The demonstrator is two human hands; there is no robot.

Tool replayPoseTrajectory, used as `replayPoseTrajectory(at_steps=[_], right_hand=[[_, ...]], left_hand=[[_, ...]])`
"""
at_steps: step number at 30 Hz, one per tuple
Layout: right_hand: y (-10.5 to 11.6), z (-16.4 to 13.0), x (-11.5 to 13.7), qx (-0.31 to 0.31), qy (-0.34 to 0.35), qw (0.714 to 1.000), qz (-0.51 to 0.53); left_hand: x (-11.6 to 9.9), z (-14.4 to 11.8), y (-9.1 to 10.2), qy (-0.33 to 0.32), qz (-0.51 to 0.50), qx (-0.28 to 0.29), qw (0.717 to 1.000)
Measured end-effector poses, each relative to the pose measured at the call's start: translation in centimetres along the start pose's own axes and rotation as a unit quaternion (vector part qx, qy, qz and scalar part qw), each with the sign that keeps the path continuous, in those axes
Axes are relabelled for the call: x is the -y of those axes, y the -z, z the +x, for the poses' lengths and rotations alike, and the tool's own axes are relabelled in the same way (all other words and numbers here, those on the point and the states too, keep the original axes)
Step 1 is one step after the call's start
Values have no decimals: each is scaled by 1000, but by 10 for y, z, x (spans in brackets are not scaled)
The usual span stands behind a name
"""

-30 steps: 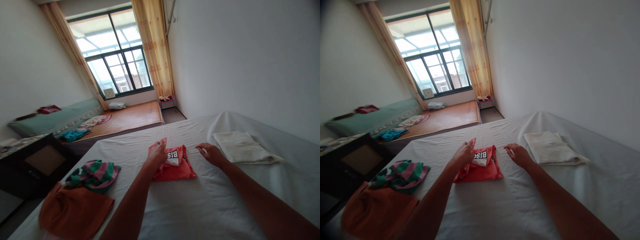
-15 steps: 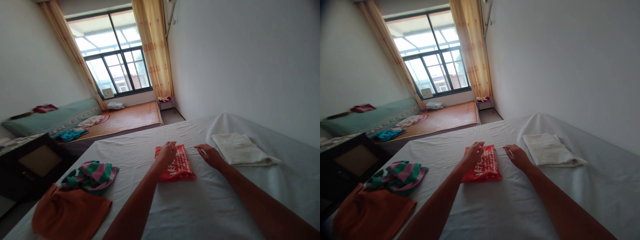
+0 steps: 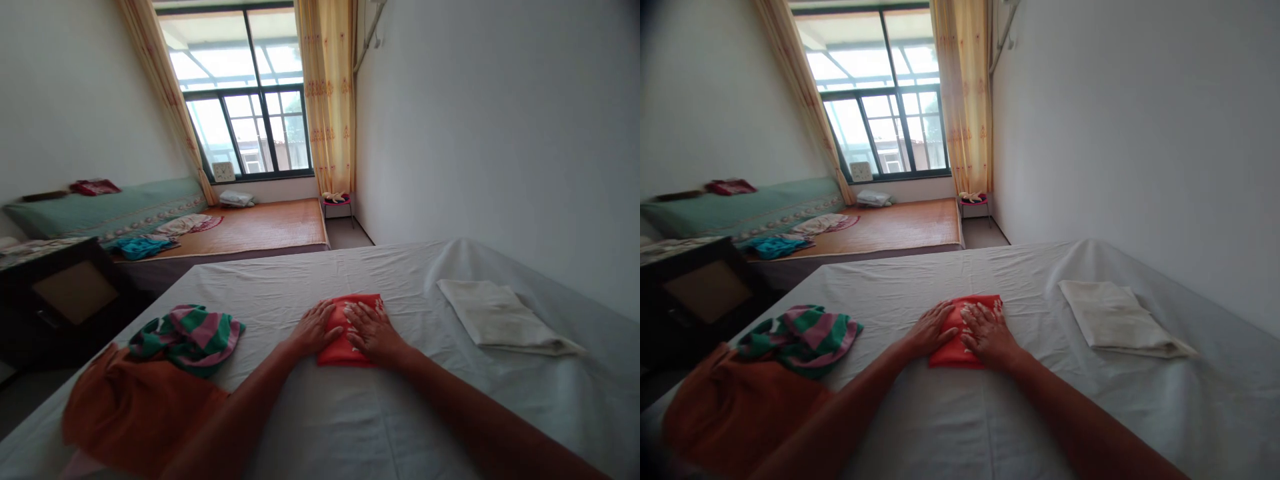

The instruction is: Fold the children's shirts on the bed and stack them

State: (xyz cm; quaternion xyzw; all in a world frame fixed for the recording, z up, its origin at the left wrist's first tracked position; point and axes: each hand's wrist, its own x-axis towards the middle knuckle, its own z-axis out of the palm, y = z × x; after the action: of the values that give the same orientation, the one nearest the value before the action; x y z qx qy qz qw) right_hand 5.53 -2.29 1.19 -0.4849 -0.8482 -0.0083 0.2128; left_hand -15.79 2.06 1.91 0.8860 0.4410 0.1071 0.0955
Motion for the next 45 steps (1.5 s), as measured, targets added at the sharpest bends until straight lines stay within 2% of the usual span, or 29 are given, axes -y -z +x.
replayPoseTrajectory(at_steps=[4, 6, 9, 11, 15, 18, 20, 23, 25, 26, 28, 29, 31, 34, 37, 40, 42, 43, 45], right_hand=[[-8, 1, -15, 4, 10, 999, 44], [-9, 2, -27, -22, -12, 996, 81], [-15, 0, -49, -103, -128, 983, 78], [-20, -3, -59, -114, -197, 973, 47], [-27, -2, -56, -86, -230, 967, 63], [-21, 6, -43, -116, -236, 946, 188], [-11, 9, -33, -120, -257, 907, 313], [3, 8, -21, -100, -318, 803, 495], [8, 3, -13, -99, -362, 733, 568], [10, 0, -10, -99, -375, 708, 590], [14, -4, -6, -100, -382, 678, 620], [19, -6, -6, -105, -377, 675, 625], [34, -10, -13, -133, -356, 691, 615], [76, -20, -43, -209, -311, 739, 560], [129, -41, -97, -262, -288, 764, 515], [171, -70, -165, -278, -300, 776, 480], [185, -91, -207, -271, -340, 805, 403], [187, -100, -225, -263, -368, 833, 319], [184, -113, -249, -263, -392, 868, 156]], left_hand=[[8, -3, -2, 30, -3, 4, 1000], [7, -5, -2, 41, -6, 1, 999], [4, -7, 0, 44, -19, 5, 999], [4, -8, 0, 43, -23, 3, 999], [6, -9, -2, 38, -24, -9, 999], [8, -11, -3, 33, -21, -13, 999], [8, -13, -2, 29, -19, -17, 999], [7, -15, -1, 22, -19, -27, 999], [7, -15, 0, 17, -17, -31, 999], [7, -15, -1, 14, -16, -32, 999], [9, -14, -3, 16, -12, -38, 999], [10, -13, -5, 22, -8, -42, 999], [13, -11, -7, 42, 0, -50, 998], [15, -10, -8, 51, 17, -52, 997], [13, -11, -6, 31, 34, -52, 998], [10, -11, -4, 26, 42, -52, 997], [9, -10, -3, 29, 44, -49, 997], [9, -10, -4, 31, 45, -47, 997], [9, -9, -4, 31, 46, -47, 997]])
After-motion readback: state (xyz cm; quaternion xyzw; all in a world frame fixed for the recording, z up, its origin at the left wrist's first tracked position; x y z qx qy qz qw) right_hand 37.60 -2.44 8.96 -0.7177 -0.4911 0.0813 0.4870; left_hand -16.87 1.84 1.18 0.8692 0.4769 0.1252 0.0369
